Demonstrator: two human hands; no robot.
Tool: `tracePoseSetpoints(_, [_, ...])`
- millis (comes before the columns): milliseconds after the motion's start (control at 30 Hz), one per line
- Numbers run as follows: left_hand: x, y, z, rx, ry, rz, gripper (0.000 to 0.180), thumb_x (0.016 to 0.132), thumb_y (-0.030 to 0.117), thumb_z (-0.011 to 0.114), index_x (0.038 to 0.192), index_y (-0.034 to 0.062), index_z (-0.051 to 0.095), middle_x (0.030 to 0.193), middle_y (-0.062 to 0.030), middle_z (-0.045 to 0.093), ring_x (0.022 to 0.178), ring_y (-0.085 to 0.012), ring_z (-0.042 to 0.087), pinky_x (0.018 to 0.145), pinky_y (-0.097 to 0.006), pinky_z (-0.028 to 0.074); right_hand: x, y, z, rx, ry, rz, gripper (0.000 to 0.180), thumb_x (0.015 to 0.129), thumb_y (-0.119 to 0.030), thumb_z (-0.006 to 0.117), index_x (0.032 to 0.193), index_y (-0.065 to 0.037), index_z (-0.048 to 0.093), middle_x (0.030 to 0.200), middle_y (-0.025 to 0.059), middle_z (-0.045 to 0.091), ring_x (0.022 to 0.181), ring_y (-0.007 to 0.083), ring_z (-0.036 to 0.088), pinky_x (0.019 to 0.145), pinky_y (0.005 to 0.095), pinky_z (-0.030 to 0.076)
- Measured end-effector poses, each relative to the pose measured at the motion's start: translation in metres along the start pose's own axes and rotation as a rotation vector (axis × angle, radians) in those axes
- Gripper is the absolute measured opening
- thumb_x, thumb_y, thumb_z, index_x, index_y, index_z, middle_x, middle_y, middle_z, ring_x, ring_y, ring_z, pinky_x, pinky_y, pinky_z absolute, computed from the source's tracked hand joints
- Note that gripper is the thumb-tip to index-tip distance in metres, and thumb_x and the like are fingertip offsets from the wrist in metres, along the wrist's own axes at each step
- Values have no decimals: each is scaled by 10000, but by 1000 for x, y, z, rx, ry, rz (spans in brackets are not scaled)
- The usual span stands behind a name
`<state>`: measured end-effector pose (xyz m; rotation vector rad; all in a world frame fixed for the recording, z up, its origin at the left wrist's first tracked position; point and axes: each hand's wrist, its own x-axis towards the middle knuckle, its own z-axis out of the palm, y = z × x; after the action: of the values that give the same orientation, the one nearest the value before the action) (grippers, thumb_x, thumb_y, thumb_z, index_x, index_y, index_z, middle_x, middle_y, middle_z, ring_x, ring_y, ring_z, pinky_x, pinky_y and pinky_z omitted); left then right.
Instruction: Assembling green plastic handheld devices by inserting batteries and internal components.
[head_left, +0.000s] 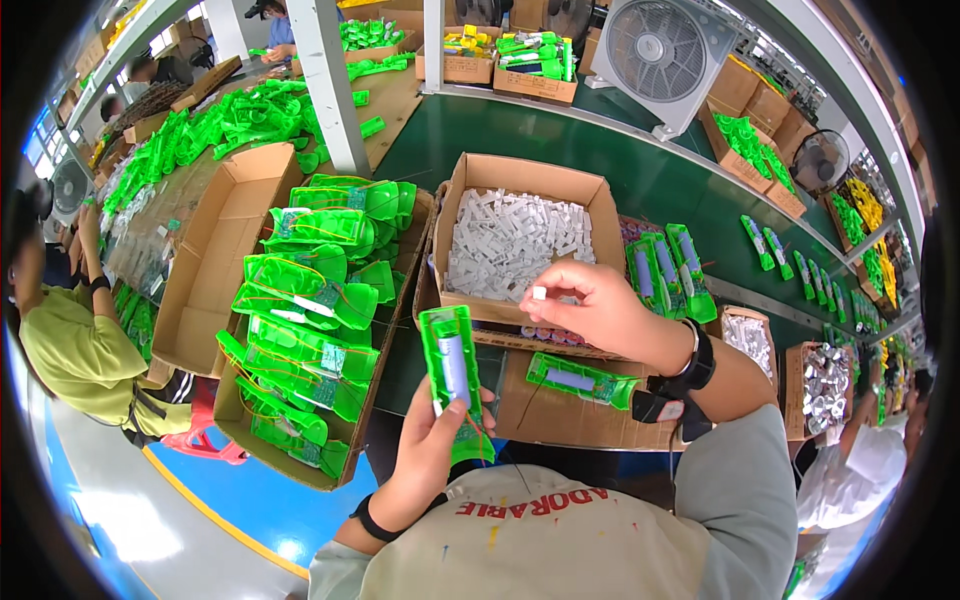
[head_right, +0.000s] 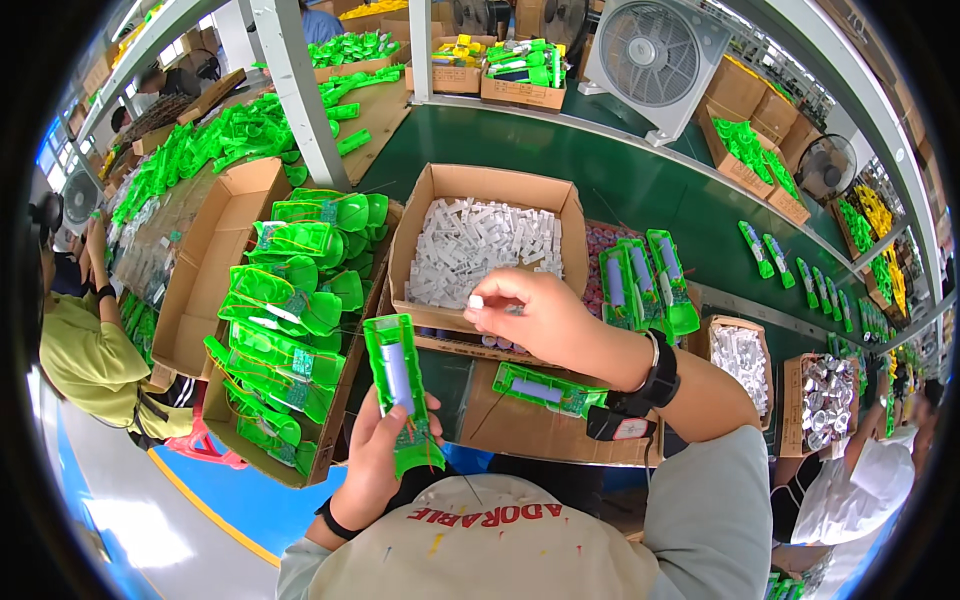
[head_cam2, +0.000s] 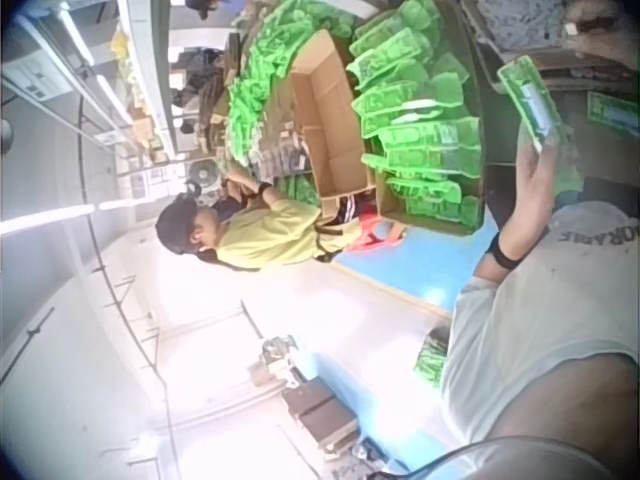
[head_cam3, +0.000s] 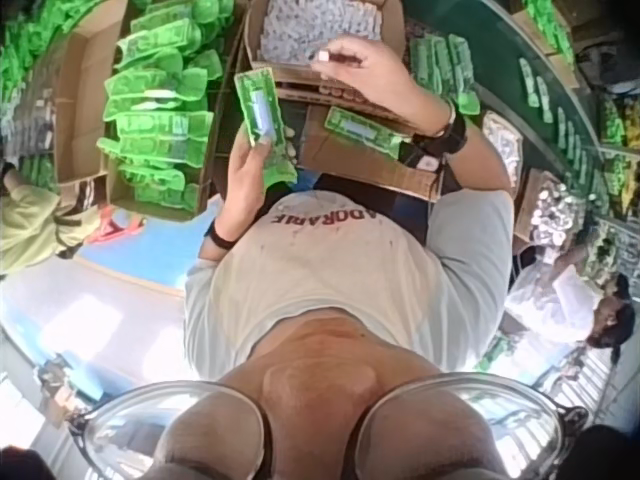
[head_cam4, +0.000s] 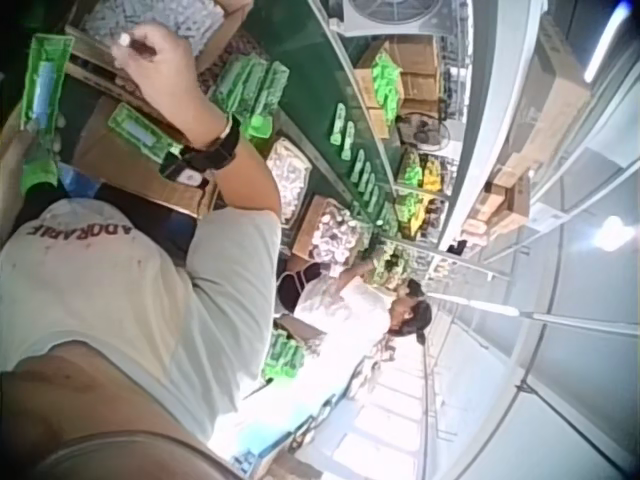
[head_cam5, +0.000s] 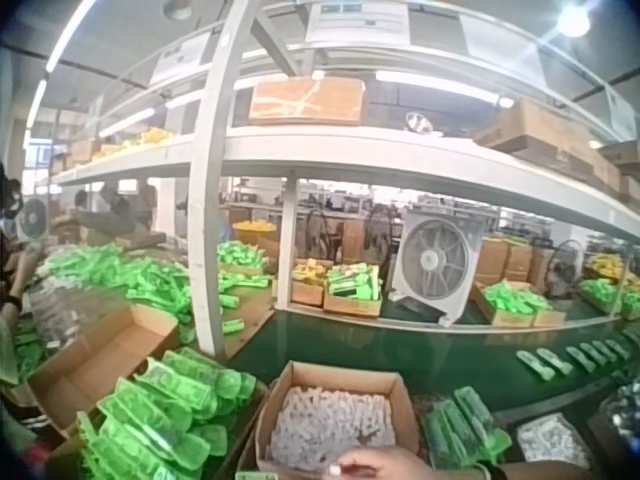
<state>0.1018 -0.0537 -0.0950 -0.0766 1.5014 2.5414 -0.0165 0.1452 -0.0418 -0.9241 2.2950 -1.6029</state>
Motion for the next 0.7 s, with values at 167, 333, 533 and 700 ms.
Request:
tracePoseSetpoints(167, [6,-5,10,0,-148,-108,372,878,118,396,1228,38,297,1042,-136,507,809,-182,542,684,-334,483,-2,-2,-1,50,87,124,170,846,-99,554,975,6,590,837,86,624,765,102,590,695,228,468])
tracePoseSetpoints(333, [13,-3,21,22,-245,-99,437,869,77,393,1279,42,246,1037,-114,497,830,-168,526,724,-321,463,-11,-8,1,223,167,104,159,852,-60,531,976,29,575,903,93,614,840,134,597,742,235,480])
tracePoseSetpoints(533, [12,7,36,51,-281,-126,459,866,63,390,1293,31,224,1029,-105,497,830,-154,520,762,-305,439,-25,-14,3,346,258,45,148,848,-35,529,970,41,563,963,97,591,881,158,589,789,268,487])
tracePoseSetpoints(700, [12,5,40,77,-331,-67,454,867,54,389,1291,30,226,1029,-105,496,833,-151,521,760,-303,443,-30,-11,1,298,281,-91,129,832,11,530,952,21,576,991,102,562,902,153,568,803,260,472])
